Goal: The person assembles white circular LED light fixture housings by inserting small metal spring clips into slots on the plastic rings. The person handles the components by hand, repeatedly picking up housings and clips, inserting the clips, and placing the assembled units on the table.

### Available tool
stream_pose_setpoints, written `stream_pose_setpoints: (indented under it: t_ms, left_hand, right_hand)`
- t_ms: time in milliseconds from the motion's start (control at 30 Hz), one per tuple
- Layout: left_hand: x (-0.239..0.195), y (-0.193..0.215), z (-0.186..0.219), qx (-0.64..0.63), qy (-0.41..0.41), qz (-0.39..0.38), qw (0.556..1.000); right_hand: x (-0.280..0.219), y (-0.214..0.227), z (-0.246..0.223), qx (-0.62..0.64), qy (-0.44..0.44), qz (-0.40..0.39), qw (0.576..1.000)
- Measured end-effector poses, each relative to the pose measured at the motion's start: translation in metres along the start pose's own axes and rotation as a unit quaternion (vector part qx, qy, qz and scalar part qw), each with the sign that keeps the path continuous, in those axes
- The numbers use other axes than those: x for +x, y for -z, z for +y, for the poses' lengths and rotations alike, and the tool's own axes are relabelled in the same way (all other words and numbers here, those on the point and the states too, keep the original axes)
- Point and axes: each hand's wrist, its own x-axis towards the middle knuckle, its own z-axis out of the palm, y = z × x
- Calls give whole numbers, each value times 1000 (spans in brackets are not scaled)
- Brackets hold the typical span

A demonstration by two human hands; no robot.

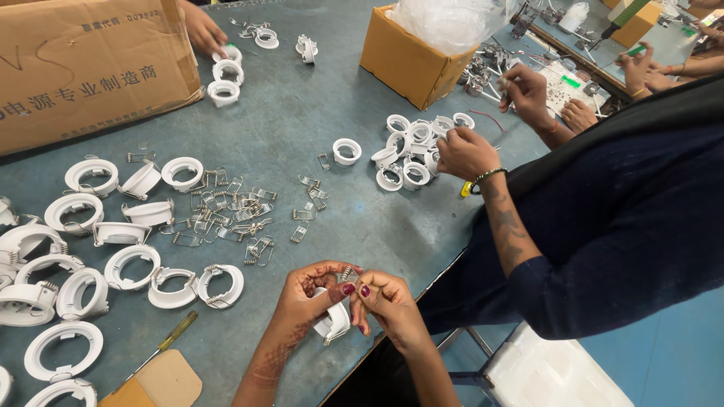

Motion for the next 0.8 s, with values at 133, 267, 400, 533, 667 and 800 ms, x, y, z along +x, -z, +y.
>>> stream_pose_setpoints:
  t_ms: [133,267,400,533,667,800]
  left_hand:
    - [1,-1,0,4,-11,-6,1000]
    - [-2,-5,0,-51,16,-13,998]
    - [-3,-5,1,-47,18,-20,999]
    - [-3,-6,0,-38,-31,-56,997]
    - [-4,-7,1,-26,-31,-54,998]
    - [-4,-7,2,-11,-38,-51,998]
  right_hand:
    - [-2,2,2,-15,0,-19,1000]
    - [-7,-1,7,-30,10,10,999]
    - [-6,-7,9,-38,11,49,998]
    - [-9,-14,9,-26,28,82,996]
    - [-10,-21,7,-30,34,109,993]
    - [-10,-25,5,-23,30,115,993]
